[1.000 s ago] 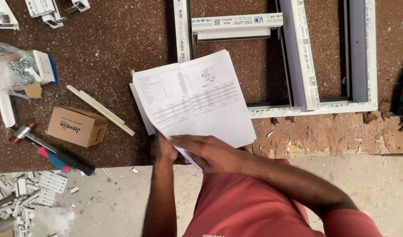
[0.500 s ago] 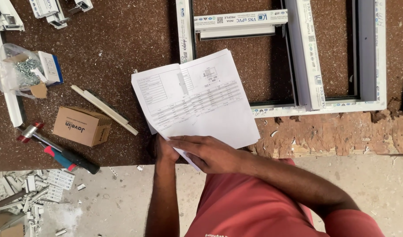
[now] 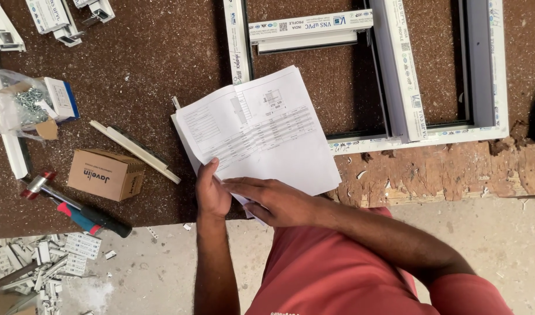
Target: The recorder assembles a u-PVC window frame by fitting internal mullions and checking a specification sheet.
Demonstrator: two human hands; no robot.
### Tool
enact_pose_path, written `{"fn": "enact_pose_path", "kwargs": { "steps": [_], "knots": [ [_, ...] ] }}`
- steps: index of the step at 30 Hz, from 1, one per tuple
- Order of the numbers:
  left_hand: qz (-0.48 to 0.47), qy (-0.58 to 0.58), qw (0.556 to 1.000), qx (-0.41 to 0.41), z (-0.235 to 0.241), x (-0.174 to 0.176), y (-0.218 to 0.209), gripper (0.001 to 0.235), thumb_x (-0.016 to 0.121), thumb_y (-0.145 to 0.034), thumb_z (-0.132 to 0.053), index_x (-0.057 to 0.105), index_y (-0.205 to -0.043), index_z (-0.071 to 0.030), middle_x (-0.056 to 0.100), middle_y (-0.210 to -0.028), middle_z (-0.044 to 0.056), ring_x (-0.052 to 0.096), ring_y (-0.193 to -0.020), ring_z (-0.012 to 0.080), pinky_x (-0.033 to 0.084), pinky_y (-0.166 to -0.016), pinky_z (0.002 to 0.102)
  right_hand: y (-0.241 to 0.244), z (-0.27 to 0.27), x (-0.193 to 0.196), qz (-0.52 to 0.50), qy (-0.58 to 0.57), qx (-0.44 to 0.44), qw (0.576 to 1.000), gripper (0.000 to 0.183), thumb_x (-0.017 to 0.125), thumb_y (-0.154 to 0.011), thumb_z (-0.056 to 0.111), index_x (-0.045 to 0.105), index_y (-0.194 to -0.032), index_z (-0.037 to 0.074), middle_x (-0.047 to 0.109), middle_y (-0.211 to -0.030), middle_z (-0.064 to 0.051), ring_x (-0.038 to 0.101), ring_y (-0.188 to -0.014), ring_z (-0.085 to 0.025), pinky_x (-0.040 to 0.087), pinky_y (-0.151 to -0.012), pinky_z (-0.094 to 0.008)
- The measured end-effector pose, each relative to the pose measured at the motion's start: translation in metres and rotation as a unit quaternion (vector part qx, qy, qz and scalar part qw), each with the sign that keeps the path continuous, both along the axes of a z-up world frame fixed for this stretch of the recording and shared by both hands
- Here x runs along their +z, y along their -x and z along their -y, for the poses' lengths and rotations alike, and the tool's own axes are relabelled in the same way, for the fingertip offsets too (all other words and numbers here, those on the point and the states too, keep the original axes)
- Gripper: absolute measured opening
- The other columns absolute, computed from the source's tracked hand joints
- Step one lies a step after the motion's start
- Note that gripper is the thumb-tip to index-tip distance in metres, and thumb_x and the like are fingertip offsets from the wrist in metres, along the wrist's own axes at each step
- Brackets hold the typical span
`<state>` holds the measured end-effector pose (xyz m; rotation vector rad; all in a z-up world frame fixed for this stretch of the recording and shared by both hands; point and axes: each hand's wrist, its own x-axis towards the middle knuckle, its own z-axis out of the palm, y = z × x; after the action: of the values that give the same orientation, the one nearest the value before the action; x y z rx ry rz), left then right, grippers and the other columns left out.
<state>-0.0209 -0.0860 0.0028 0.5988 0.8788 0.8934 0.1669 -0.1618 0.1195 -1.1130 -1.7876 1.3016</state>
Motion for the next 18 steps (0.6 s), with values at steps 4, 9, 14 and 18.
{"fn": "enact_pose_path", "kwargs": {
  "steps": [4, 9, 14, 18],
  "knots": [
    [0.054, -0.002, 0.998, -0.028, -0.006, -0.001, 0.0, 0.067, 0.059, -0.096, -0.038, 0.051, -0.146, 0.007, 0.053, -0.148, 0.026, 0.05, -0.137, 0.0353, 0.039, -0.116, 0.047, -0.02, 0.009, -0.005, -0.015, 0.034, -0.041, 0.998, 0.059, 0.066, -0.099, 0.01, 0.042, -0.152, 0.002, 0.057, -0.147, -0.02, 0.076, -0.103, -0.028, 0.064, -0.092, -0.038],
    [0.078, -0.006, 0.996, -0.053, -0.006, 0.017, -0.006, 0.065, 0.052, -0.097, -0.038, 0.054, -0.142, 0.007, 0.053, -0.151, 0.022, 0.048, -0.138, 0.0335, 0.037, -0.119, 0.048, -0.055, 0.018, -0.039, 0.151, -0.027, -0.182, 0.971, 0.053, 0.069, -0.097, 0.016, 0.052, -0.147, 0.006, 0.053, -0.152, -0.014, 0.058, -0.133, -0.031, 0.054, -0.11, -0.043],
    [-0.008, -0.018, 0.996, -0.091, -0.008, 0.035, -0.024, 0.066, 0.05, -0.102, -0.047, 0.058, -0.141, 0.005, 0.057, -0.148, 0.027, 0.051, -0.141, 0.0345, 0.038, -0.119, 0.047, -0.044, 0.019, -0.046, 0.209, -0.09, -0.105, 0.968, 0.059, 0.073, -0.09, 0.019, 0.053, -0.143, 0.002, 0.045, -0.155, -0.018, 0.033, -0.147, -0.034, 0.031, -0.119, -0.054],
    [-0.334, -0.135, 0.923, -0.139, -0.003, 0.044, -0.041, 0.057, 0.066, -0.093, -0.044, 0.066, -0.132, -0.002, 0.065, -0.139, 0.023, 0.06, -0.131, 0.0308, 0.046, -0.111, 0.046, -0.039, 0.022, -0.043, 0.063, -0.041, -0.012, 0.997, 0.048, 0.068, -0.096, 0.011, 0.057, -0.142, 0.007, 0.046, -0.16, -0.012, 0.035, -0.153, -0.032, 0.034, -0.126, -0.047]
  ]
}}
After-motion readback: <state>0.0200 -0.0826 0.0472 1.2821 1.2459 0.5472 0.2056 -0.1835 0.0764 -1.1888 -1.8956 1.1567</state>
